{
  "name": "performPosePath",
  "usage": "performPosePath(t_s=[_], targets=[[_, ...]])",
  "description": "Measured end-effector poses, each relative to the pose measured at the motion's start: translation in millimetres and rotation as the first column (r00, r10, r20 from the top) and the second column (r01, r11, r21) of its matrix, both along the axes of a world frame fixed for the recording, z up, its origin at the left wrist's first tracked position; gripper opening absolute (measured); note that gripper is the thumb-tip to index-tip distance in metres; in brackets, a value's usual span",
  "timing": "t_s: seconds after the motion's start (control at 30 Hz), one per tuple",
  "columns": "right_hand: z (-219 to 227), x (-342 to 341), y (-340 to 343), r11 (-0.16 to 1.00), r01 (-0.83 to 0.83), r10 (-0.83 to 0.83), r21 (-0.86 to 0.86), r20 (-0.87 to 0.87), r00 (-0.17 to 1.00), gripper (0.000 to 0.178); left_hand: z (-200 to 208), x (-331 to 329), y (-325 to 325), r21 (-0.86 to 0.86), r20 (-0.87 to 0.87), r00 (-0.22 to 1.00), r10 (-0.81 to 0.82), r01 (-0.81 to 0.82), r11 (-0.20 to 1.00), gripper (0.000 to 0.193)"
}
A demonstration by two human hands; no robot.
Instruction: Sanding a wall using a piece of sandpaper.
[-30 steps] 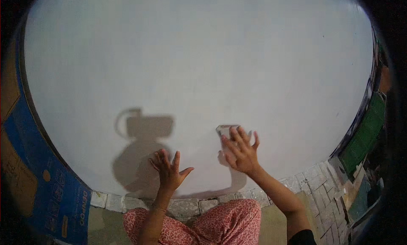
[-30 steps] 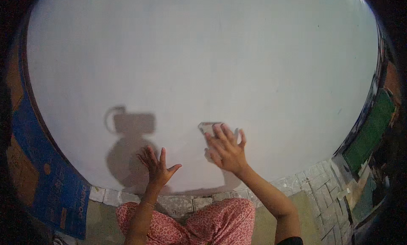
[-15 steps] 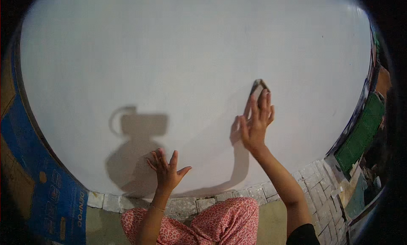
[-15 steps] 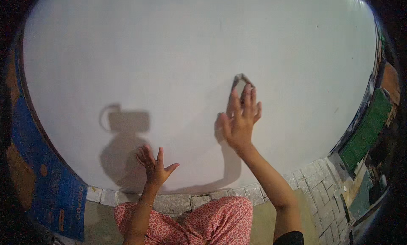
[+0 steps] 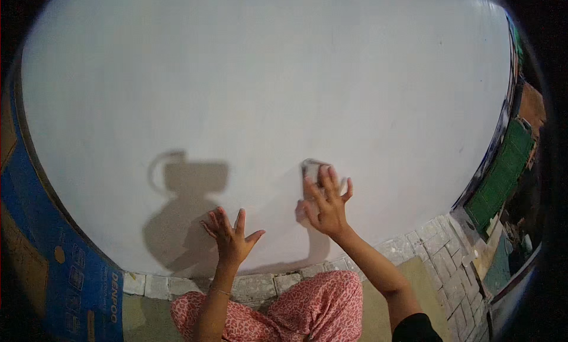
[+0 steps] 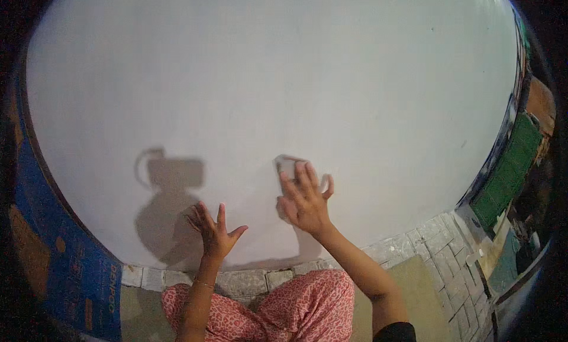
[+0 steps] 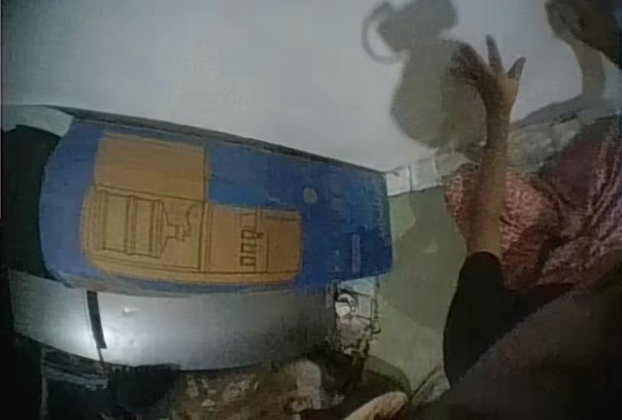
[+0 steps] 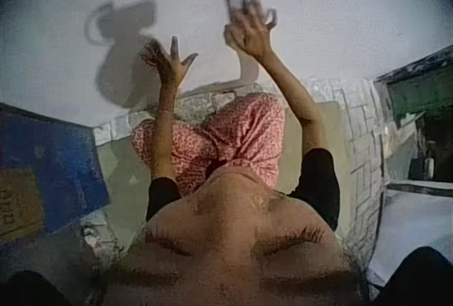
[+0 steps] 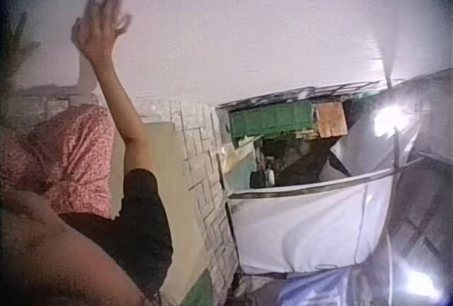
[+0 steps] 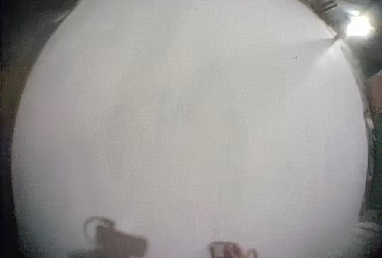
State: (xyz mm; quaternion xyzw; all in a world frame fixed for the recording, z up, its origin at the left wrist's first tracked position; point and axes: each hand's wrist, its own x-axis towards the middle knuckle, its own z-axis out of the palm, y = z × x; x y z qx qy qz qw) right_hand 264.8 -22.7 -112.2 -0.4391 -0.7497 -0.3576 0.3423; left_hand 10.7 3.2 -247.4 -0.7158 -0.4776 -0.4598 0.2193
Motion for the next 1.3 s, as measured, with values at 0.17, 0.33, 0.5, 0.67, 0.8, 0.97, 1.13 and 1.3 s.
performPosePath(t_s=[0.17,0.33,0.5,0.67,0.8,0.97,1.13,1.3], targets=[[-23.8,-14.8,-4.5,0.999,-0.045,0.037,-0.010,-0.401,0.916,0.064,4.1,0.5,-1.7,0.033,-0.021,1.000,0.017,-0.016,0.999,0.111],[-43.9,-6.4,-2.7,0.999,-0.030,0.031,-0.031,0.045,0.999,0.066,7.1,1.0,-2.7,0.021,-0.011,1.000,0.006,-0.006,1.000,0.112],[-52.1,-24.7,-8.8,0.995,-0.083,0.054,-0.058,-0.388,0.920,0.062,4.7,0.5,-1.2,0.072,0.003,1.000,0.029,-0.029,0.997,0.106],[-56.2,-7.8,-3.3,0.998,0.052,-0.062,-0.041,-0.340,0.938,0.062,7.0,2.2,-3.3,0.041,-0.047,0.997,0.062,-0.060,0.997,0.117],[-58.6,-15.2,-7.2,0.998,-0.064,0.064,0.017,-0.499,0.864,0.061,6.6,0.9,-2.7,0.041,-0.043,0.998,0.055,-0.053,0.998,0.119],[-55.8,2.1,-9.9,0.995,0.085,-0.097,-0.050,-0.329,0.939,0.070,12.3,2.6,-4.1,0.042,-0.056,0.997,0.060,-0.057,0.997,0.119],[-43.3,7.1,-23.3,0.931,-0.205,0.365,0.303,-0.785,0.500,0.083,6.6,2.8,-2.6,0.062,-0.016,0.998,0.058,-0.057,0.996,0.112],[-34.4,-9.3,-67.5,0.796,-0.363,0.510,0.484,-0.860,-0.028,0.084,7.0,0.9,-2.0,0.072,-0.016,0.997,0.079,-0.077,0.994,0.111]])
